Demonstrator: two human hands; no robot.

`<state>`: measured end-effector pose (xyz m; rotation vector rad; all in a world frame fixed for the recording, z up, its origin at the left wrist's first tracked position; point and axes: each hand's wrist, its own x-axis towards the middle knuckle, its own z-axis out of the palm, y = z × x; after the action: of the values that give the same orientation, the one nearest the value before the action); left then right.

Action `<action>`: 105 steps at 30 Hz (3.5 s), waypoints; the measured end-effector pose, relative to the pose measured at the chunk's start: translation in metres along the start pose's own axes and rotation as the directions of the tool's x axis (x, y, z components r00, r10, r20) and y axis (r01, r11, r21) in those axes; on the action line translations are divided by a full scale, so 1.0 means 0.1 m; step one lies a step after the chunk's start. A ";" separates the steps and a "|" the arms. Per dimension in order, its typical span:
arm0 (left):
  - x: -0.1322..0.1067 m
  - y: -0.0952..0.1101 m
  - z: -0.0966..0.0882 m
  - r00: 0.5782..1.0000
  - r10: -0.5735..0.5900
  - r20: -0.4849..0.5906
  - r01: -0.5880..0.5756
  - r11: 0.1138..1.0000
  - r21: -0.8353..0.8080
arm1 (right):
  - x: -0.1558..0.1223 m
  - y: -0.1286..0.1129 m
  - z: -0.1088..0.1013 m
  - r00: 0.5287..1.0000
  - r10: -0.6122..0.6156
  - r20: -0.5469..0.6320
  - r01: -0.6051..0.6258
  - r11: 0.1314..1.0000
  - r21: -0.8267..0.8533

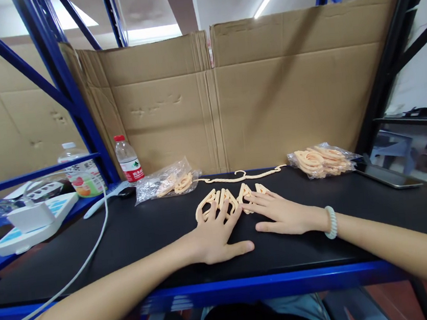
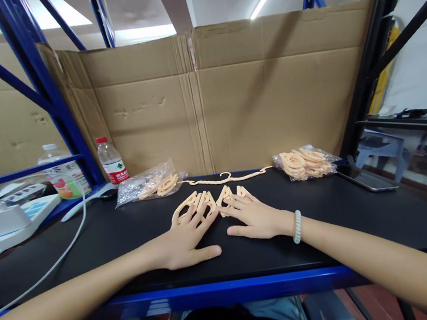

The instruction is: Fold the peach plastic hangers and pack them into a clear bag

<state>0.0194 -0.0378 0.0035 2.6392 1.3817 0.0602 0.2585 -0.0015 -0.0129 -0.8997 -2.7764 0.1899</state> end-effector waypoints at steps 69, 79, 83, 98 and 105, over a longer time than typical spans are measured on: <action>0.49 -0.64 -0.07 0.711 -0.508 -0.486 -0.268 0.443 -0.855 | -0.15 1.10 -0.47 0.734 0.319 -0.599 -0.346 0.935 0.074; 0.43 -0.58 -0.15 0.728 -0.516 -0.452 -0.389 0.231 -0.892 | -0.22 0.75 -0.65 0.751 0.213 -0.625 -0.246 0.969 0.035; 0.41 -0.55 -0.15 0.734 -0.462 -0.499 -0.387 0.320 -0.865 | -0.14 0.68 -0.53 0.816 0.147 -0.559 -0.174 0.985 0.005; 0.34 -0.42 -0.17 0.880 -0.166 -0.444 -0.293 0.545 -0.785 | -0.09 0.57 -0.48 0.725 0.115 -0.679 -0.174 0.984 -0.019; 0.34 -0.43 -0.19 0.846 -0.283 -0.452 -0.289 0.470 -0.834 | -0.10 0.59 -0.48 0.773 -0.118 -0.623 -0.136 0.928 -0.346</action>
<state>0.0022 0.0165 0.0136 1.7003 0.9788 1.2689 0.3114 0.0430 0.0210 -0.8484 -2.1786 -0.5707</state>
